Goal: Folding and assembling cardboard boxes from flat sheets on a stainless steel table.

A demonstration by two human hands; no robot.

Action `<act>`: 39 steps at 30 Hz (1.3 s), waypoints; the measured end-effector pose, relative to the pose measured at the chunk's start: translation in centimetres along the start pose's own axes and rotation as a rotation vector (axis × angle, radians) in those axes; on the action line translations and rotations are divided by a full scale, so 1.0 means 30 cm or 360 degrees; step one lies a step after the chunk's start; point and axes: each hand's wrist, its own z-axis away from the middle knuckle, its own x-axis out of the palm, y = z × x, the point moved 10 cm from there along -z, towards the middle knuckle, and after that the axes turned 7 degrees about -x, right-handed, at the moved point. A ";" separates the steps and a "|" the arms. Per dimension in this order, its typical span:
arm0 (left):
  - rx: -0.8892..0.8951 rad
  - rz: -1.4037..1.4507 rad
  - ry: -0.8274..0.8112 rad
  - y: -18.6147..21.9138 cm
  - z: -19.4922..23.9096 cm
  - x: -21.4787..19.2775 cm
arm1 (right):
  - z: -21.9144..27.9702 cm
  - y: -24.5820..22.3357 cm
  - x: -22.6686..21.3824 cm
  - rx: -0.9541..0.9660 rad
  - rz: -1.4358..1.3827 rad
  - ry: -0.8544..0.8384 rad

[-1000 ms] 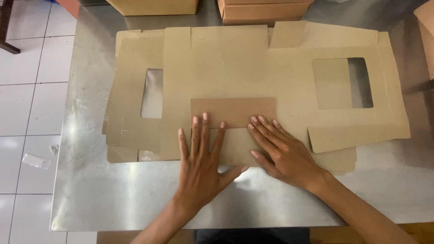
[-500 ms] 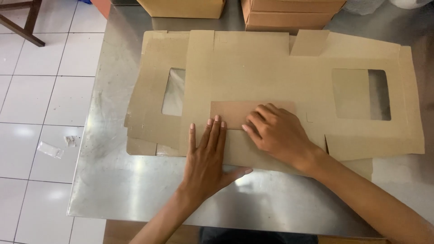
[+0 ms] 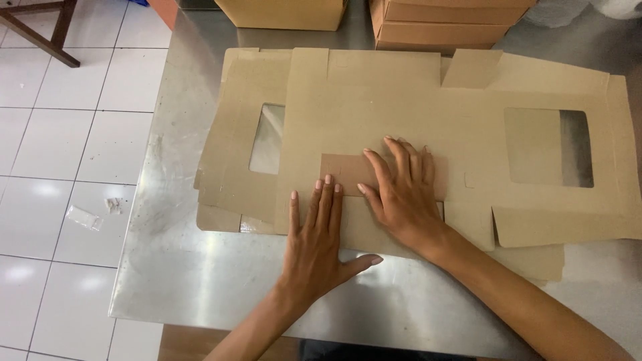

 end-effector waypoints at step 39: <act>0.0150 0.0504 -0.0063 0.315 -0.052 -0.024 | 0.251 0.241 -0.064 0.0371 -0.0310 -0.0110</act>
